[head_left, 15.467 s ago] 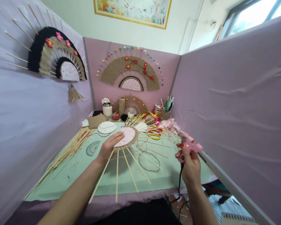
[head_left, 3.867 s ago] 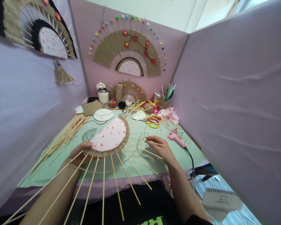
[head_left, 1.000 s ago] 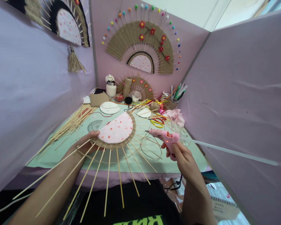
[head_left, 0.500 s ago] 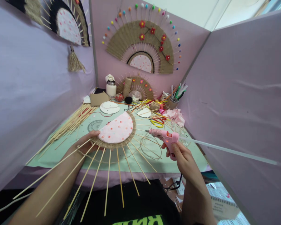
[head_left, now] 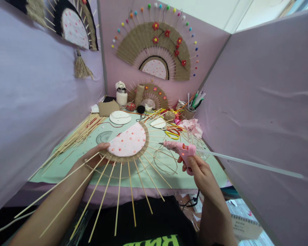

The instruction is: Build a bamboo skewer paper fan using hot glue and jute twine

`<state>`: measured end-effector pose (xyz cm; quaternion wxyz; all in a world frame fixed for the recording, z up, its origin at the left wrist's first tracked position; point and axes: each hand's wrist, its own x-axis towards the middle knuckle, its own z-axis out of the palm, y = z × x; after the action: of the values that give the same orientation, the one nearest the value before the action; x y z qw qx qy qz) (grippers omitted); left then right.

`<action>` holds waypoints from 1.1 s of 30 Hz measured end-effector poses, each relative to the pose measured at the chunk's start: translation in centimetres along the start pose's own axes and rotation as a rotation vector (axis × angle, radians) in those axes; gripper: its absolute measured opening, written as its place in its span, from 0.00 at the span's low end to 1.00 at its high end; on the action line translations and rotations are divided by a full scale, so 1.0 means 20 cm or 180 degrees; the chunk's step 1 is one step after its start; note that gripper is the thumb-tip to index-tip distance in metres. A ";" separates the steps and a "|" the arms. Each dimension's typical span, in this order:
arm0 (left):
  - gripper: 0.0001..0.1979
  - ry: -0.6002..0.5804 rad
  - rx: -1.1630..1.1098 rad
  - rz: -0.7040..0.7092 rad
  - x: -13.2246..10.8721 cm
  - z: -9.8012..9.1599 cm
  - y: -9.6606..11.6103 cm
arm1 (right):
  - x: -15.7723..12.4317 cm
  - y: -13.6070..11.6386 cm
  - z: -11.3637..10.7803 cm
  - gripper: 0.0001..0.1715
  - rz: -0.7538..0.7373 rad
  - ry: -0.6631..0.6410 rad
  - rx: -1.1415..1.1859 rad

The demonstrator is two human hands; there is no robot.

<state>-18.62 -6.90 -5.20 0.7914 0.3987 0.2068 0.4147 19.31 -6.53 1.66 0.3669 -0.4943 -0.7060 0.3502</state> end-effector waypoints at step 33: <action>0.28 -0.0390 -0.0340 0.0151 0.00 -0.06 0.02 | 0.23 0.49 -0.28 0.32 0.0405 0.1321 -0.0444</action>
<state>-19.54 -6.18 -5.64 0.8127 0.3853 0.1261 0.4186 27.37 1.11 -3.20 0.4464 -0.6234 -0.6053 0.2138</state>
